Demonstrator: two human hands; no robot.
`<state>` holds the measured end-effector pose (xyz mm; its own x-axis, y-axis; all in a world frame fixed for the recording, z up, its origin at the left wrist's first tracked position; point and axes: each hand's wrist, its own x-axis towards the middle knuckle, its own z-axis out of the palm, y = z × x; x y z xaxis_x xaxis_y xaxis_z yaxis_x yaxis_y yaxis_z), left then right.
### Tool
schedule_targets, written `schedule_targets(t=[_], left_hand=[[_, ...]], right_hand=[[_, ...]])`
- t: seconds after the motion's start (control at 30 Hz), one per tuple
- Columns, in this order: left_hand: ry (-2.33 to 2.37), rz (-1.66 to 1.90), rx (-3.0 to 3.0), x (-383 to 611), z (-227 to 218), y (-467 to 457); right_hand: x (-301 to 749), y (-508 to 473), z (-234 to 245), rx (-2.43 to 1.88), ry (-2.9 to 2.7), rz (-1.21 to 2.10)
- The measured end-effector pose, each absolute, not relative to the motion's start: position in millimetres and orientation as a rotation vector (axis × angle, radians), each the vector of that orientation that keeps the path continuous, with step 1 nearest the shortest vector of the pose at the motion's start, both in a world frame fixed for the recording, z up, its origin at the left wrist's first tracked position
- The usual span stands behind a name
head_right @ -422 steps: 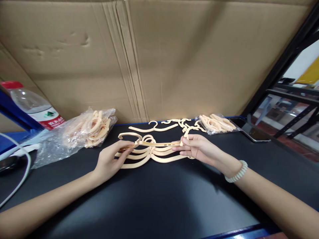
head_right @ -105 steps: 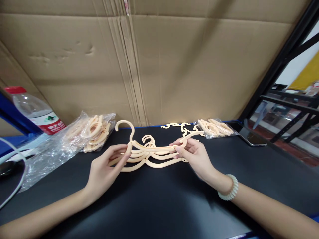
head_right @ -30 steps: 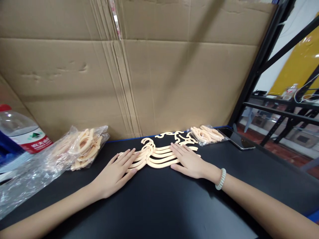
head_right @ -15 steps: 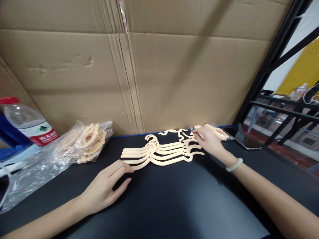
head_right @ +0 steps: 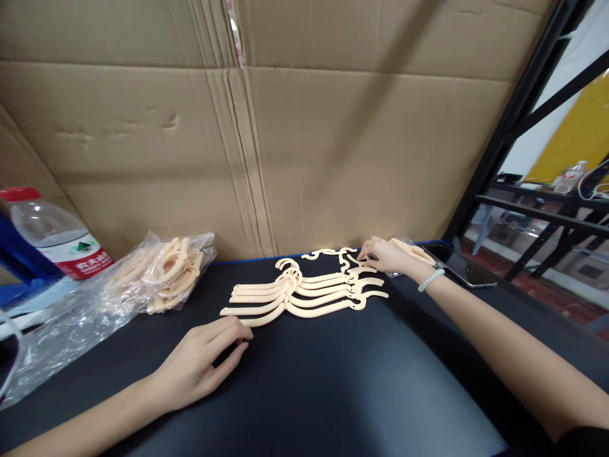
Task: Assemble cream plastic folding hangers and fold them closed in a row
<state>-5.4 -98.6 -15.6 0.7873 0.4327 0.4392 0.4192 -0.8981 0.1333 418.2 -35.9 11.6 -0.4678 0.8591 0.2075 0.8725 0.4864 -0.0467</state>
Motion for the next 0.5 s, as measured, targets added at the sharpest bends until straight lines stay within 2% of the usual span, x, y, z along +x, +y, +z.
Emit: schedule_targets(t=[0.17,0.33,0.5], left_hand=[[0.638,0.724,3.048,-4.3,-13.1,-101.9],[0.515,0.547,3.224,-2.2,-8.1,-106.2],[0.472,0.498,3.280,-2.1,-8.1,-107.8]], right_hand=[[412.0,-37.3,12.9,-1.505,-2.592,-0.142],[416.2,-31.5,6.3,-1.427,-2.626,-0.173],[422.0,-27.5,-0.3,-1.314,-2.653,-0.368]])
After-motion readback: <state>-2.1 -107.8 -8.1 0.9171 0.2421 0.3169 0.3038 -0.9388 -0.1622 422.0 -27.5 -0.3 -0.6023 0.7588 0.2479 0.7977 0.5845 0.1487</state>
